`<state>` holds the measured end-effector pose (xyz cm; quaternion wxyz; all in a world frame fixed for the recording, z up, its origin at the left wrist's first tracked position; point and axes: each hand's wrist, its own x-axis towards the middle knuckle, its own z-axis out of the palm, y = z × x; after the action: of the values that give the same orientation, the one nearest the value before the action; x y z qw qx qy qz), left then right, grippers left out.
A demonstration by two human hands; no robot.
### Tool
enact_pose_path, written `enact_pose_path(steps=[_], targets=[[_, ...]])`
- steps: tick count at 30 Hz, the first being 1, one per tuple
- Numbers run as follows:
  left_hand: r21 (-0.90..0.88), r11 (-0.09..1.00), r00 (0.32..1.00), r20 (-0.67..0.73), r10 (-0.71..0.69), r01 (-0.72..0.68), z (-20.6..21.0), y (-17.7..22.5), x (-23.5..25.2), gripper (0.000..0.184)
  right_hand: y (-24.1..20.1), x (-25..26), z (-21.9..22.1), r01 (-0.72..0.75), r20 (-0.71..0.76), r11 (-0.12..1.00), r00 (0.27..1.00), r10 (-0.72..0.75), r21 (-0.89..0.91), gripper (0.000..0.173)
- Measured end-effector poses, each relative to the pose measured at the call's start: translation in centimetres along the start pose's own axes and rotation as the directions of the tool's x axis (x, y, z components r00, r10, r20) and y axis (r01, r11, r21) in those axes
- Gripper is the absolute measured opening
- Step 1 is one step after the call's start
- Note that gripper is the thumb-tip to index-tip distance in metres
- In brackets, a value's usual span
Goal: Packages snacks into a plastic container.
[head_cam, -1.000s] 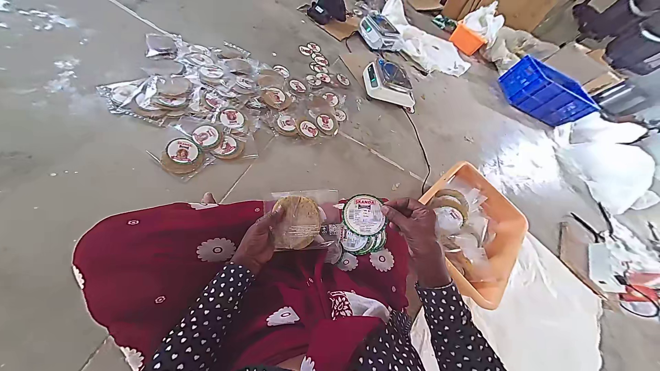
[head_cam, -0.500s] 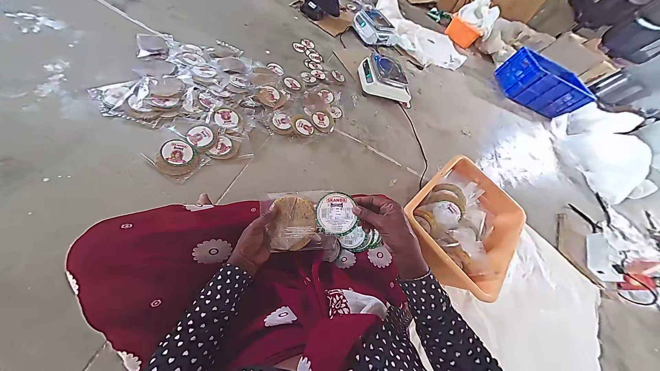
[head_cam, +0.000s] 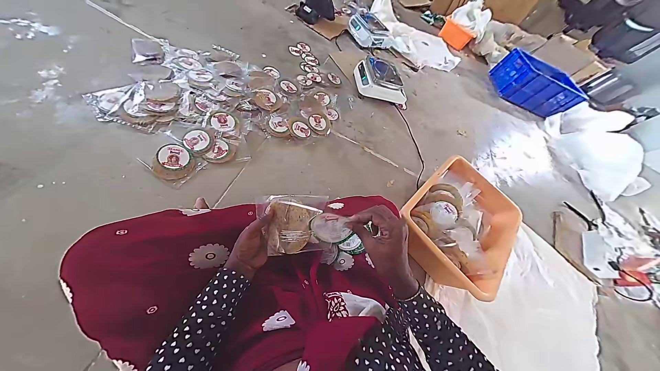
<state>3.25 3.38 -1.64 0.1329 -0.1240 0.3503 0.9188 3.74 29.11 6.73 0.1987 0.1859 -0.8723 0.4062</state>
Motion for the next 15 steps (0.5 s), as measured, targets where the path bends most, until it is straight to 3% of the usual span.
enact_pose_path(steps=[2,5,10,15], targets=[[-0.019,1.0,1.0,0.028,-0.002,0.003,-0.3,0.0,0.0,0.034,-0.1,-0.2,0.3,0.006,-0.009,1.0,1.0,-0.006,0.022,0.012],[-0.02,1.0,1.0,0.018,-0.011,0.011,-0.2,0.0,0.0,0.033,0.1,0.1,0.2,-0.176,0.05,0.976,0.984,0.17,0.131,0.011],[-0.008,1.0,1.0,0.014,-0.016,0.016,-0.2,0.0,0.0,0.031,0.2,0.8,0.2,-0.542,0.228,0.761,0.841,0.491,0.357,0.003],[-0.003,1.0,0.997,0.077,-0.016,0.016,-0.2,-0.2,0.0,0.03,0.6,0.9,1.9,-0.634,0.337,0.623,0.772,0.538,0.459,0.005]])
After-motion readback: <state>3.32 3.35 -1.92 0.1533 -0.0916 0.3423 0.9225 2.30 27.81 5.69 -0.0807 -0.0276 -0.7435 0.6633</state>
